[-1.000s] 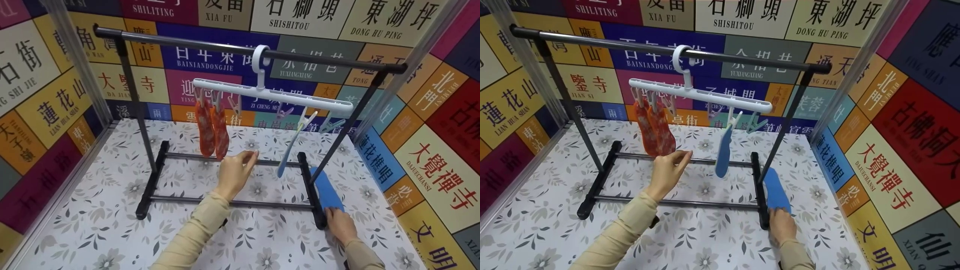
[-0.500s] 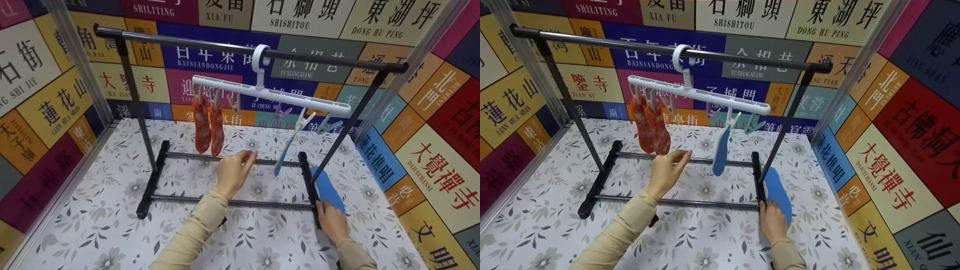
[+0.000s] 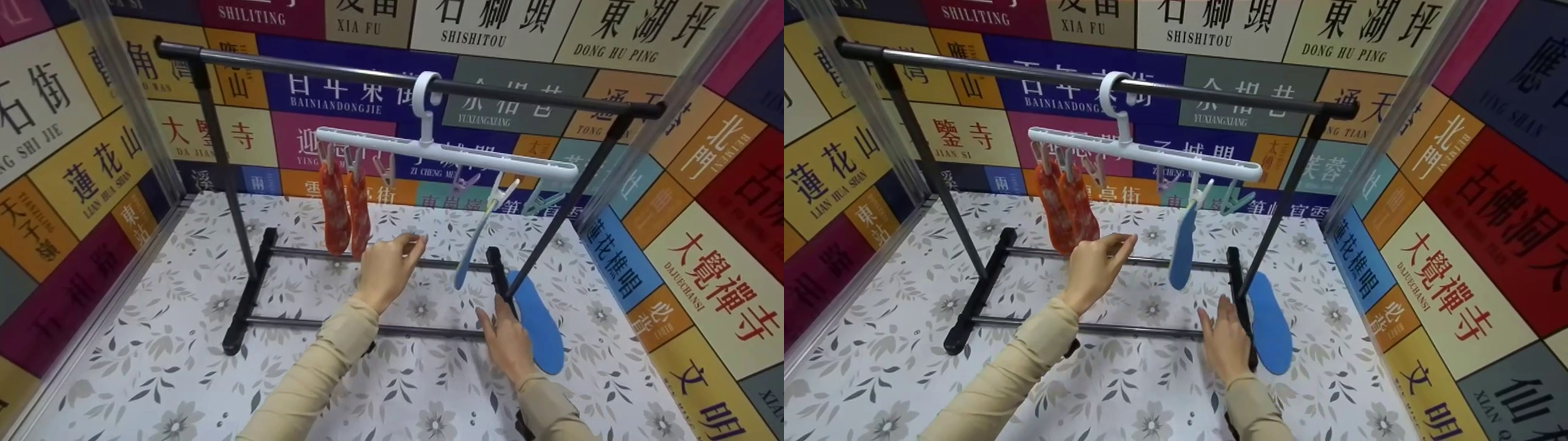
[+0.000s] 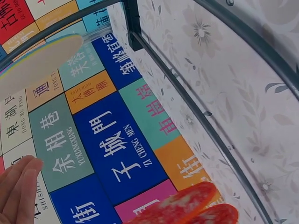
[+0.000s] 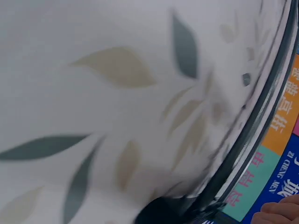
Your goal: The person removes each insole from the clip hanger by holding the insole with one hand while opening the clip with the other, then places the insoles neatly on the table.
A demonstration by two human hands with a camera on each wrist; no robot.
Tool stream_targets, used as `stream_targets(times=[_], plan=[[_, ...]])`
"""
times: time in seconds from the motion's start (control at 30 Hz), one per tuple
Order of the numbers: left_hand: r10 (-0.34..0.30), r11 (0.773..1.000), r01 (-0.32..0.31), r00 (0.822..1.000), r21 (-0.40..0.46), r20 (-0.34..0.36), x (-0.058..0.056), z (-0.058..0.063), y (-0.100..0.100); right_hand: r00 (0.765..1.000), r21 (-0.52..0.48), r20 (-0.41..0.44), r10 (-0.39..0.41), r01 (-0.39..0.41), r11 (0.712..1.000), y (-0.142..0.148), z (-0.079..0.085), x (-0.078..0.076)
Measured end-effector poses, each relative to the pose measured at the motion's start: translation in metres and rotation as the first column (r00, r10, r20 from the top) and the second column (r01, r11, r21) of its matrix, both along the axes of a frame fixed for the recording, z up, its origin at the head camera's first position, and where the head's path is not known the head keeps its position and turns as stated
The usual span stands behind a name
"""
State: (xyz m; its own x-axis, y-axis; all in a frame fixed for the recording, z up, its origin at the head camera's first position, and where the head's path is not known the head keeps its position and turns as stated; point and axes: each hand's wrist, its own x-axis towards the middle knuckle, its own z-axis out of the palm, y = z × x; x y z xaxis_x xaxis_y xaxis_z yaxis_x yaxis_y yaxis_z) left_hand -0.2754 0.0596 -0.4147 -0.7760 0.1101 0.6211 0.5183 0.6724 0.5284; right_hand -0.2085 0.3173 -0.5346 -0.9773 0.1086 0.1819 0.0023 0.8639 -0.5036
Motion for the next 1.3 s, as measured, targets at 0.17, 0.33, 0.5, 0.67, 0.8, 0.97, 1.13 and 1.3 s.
stream_targets(times=[0.17, 0.33, 0.5, 0.67, 0.8, 0.97, 1.13, 1.3], plan=[[-0.004, 1.000, 0.004, 1.000, -0.009, -0.023, -0.004, 0.012, 0.005, 0.999, -0.022, -0.041, 0.017, -0.018, 1.000, -0.019, 0.008, -0.007], [-0.009, 1.000, 0.009, 0.999, -0.012, -0.039, -0.006, 0.027, 0.011, 0.996, -0.025, -0.086, 0.029, -0.031, 0.999, -0.038, 0.016, -0.012], [-0.023, 1.000, 0.022, 0.998, -0.015, -0.067, -0.006, 0.045, 0.016, 0.989, -0.056, -0.142, 0.046, -0.054, 0.997, -0.052, 0.022, -0.020], [-0.038, 0.998, 0.033, 0.995, -0.045, -0.094, -0.006, 0.063, 0.027, 0.977, -0.021, -0.205, 0.055, -0.061, 0.998, -0.060, 0.026, -0.029], [-0.056, 0.995, 0.046, 0.992, -0.093, -0.115, -0.004, 0.080, 0.038, 0.979, -0.025, -0.201, 0.043, -0.049, 0.999, -0.060, 0.031, -0.035], [-0.065, 0.992, 0.053, 0.992, -0.113, -0.108, -0.001, 0.096, 0.049, 0.985, -0.047, -0.170, 0.040, -0.049, 0.998, -0.061, 0.036, -0.040], [-0.101, 0.989, 0.090, 0.991, -0.120, -0.091, -0.001, 0.108, 0.057, 0.983, -0.049, -0.181, 0.043, -0.052, 0.997, -0.064, 0.035, -0.041], [-0.093, 0.987, 0.083, 0.994, -0.139, -0.062, -0.002, 0.116, 0.069, 0.964, -0.026, -0.263, 0.043, -0.052, 0.998, -0.067, 0.031, -0.041]])
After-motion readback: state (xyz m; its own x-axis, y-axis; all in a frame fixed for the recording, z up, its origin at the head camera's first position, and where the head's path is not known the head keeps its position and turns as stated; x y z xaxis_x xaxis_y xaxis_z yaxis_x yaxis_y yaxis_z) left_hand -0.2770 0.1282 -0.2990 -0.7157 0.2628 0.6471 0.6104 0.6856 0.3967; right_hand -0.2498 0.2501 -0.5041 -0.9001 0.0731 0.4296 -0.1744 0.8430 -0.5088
